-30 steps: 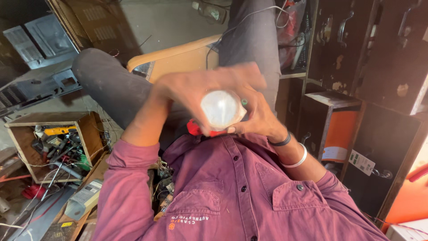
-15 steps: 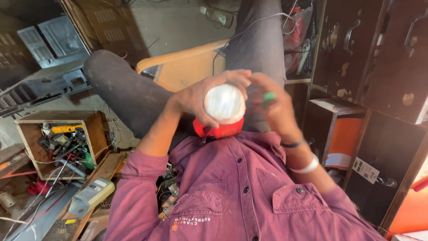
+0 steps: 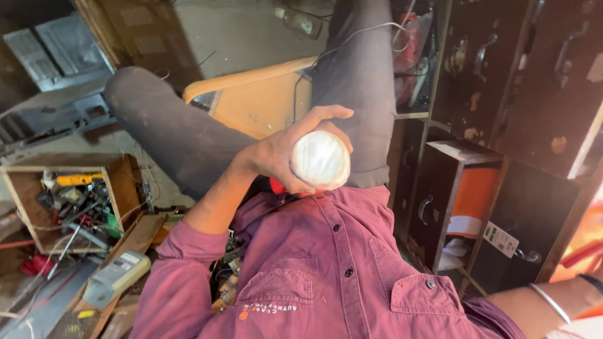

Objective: The person connects wires to a small battery and a metal reflector, then places the assembly into a red plastic housing. They use a green-handled screwdriver to fasten the housing and finally attach a translucent plastic cover over the reflector.

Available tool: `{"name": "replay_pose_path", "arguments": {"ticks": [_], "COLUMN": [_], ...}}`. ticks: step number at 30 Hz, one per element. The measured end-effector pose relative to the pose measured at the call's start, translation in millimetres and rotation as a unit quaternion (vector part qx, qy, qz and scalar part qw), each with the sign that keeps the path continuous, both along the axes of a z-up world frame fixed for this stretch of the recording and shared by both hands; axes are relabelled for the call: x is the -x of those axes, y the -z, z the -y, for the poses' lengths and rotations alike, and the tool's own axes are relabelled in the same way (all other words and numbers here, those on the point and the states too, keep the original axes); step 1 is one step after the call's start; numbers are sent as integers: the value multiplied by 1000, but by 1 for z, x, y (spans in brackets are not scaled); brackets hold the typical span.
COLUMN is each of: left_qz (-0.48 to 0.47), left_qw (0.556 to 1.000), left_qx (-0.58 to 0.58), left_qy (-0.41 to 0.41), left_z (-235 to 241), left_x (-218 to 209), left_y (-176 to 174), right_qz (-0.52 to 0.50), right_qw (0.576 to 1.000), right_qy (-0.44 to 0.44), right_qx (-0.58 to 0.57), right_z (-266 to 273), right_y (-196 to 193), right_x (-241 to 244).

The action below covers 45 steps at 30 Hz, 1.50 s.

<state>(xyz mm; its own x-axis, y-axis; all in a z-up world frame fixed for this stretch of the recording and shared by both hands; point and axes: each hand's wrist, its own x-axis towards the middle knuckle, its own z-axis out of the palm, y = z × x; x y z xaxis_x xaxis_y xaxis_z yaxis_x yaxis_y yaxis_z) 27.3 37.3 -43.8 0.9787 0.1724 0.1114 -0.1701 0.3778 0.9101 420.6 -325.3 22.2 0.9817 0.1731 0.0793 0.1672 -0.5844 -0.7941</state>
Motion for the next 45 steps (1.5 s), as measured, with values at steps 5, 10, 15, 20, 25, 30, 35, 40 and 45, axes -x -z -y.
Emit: {"name": "replay_pose_path", "arguments": {"ticks": [5,10,15,20,25,30,35,40,45], "left_qz": [-14,-9,9,4,-11,-4,31,15,44], "left_qw": [1000,1000,999,1000,1000,999,995,999,998], "left_qx": [-13,-28,-32,11,1,31,-77,-30,48], "left_qy": [-4,1,-7,-2,22,14,-56,-35,-11], "left_z": [3,7,11,10,14,21,24,24,23], "left_x": [1,5,4,-3,-9,-8,-4,-4,0], "left_y": [-5,-8,-7,-9,-6,0,4,6,19], "right_qz": [-8,1,22,-11,-145,-64,-68,-116,-120], "right_qw": [1000,1000,998,972,850,607,482,451,507], "right_qy": [13,10,-36,-210,-505,-790,-870,-880,-848], "right_qx": [4,-3,-41,-101,-36,55,74,98,93], "right_z": [-18,-23,-57,-119,-182,-259,-296,-307,-294], "right_y": [5,-9,-27,-50,-58,-51,-57,-53,-39], "right_x": [14,24,43,72,140,174,172,172,175]}}
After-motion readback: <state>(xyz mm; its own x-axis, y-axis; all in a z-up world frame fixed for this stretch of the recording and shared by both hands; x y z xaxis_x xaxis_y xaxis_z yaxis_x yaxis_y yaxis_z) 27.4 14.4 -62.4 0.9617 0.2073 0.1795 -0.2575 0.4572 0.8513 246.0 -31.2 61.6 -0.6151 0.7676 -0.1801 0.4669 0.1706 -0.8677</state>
